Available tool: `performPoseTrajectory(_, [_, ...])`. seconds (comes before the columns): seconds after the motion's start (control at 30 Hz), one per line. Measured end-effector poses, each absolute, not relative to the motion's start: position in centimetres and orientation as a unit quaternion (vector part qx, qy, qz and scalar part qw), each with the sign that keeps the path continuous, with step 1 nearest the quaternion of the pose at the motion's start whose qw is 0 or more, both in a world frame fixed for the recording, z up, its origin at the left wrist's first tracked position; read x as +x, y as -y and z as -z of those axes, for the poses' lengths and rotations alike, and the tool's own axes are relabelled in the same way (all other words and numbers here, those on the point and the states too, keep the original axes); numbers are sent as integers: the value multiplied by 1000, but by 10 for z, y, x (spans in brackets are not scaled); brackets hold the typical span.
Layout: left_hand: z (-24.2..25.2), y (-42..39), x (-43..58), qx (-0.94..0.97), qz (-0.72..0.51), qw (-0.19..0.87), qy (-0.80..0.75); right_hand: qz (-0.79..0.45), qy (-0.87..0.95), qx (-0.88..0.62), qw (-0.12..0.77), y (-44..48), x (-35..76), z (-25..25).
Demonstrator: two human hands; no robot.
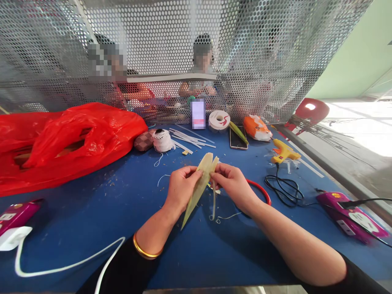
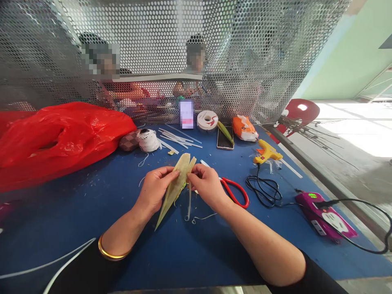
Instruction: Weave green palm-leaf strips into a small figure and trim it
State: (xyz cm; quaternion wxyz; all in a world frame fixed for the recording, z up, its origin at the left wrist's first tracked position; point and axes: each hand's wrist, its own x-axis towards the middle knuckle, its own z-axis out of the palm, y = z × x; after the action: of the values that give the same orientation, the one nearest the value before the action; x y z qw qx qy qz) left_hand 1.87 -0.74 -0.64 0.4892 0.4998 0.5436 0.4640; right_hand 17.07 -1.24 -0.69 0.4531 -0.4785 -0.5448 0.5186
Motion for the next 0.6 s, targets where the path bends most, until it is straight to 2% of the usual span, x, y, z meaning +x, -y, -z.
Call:
performPoseTrajectory(0.17, [6,9,20,518,-456,486,-536,-480,564,-490,459,12,171,13])
performPoseTrajectory(0.37, [-1,11,23,604,-457,355,-548,-512,577,-486,411,14,170,11])
performPoseTrajectory(0.43, [-1,11,21,614,-449,343,-551,-522,578,-477,408,14,170,9])
performPoseTrajectory(0.5, [0,10,19,594,-452,373,-551,-509,583,-478,415,15,170,8])
performPoseTrajectory(0.6, [2,8,19,516,-465,485,-531,-491,589,-483,424,15,171,8])
